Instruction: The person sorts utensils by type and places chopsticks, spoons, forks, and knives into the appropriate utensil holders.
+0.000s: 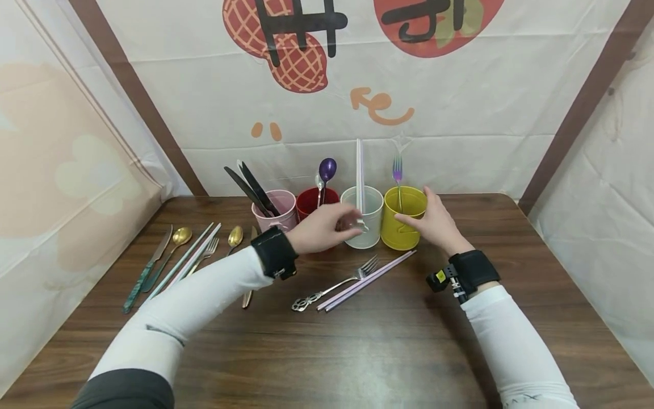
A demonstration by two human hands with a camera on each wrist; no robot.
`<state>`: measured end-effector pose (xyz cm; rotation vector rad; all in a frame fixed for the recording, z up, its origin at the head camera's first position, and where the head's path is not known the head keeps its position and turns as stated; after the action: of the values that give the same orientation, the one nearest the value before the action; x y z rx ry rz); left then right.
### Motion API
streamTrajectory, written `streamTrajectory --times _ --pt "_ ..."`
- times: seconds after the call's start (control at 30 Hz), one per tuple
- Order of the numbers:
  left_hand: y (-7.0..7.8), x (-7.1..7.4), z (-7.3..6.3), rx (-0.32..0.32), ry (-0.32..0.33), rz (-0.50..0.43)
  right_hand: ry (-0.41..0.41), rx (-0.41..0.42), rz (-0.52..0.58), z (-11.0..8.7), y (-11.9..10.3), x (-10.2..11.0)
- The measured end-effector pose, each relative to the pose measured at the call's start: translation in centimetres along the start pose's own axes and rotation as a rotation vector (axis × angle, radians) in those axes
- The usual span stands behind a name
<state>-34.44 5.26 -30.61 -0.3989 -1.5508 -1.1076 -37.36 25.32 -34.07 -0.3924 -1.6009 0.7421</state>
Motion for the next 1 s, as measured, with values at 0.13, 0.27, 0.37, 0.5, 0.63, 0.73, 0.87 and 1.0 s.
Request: streamTrajectory --times 0.13,0.27,0.37,0.5,0.63,0.73,0.87,1.0 --pt "-1.1 -3.2 -2.1 0.052 -0.131 0.013 0.023 -0.026 0.063 0.1 0.4 -0.5" --pt "-2.2 -6.3 -3.7 0.133 -0.250 0.098 0.065 -0.053 0.204 0.0 1.0 -1.2" --pt "-2.7 -7.7 -4.5 0.179 -0.310 0.159 0.097 -0.068 0.268 0.0 1.3 -1.6" --pt "-3.1 -8.4 -4.9 0.211 -0.360 0.178 0.126 -0.084 0.266 0.1 1.2 -1.8" --pt "-3.2 -8.7 -4.8 0.233 -0.394 0.164 0.133 -0.093 0.269 0.1 1.2 -1.8" --pt "-3.1 -9.0 -4.7 0.237 -0.423 0.146 0.134 -0.092 0.270 0.0 1.2 -1.8" --pt "-3.1 -9.3 -4.5 0.240 -0.438 0.129 0.137 -0.086 0.266 0.1 1.2 -1.9" --pt "-3.4 -9.6 -4.2 0.245 -0.436 0.084 0.143 -0.076 0.263 0.1 1.2 -1.9"
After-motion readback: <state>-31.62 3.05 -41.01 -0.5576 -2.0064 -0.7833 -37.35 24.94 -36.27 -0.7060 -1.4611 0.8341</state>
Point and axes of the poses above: each hand's wrist, its own z-axis towards the middle knuckle, its own x-axis out of the back of the hand, y = z × x, the point moved 9 cm from there along z, towards the middle knuckle, and after that the axes turned 13 degrees about -y, right-handed, at the moved point
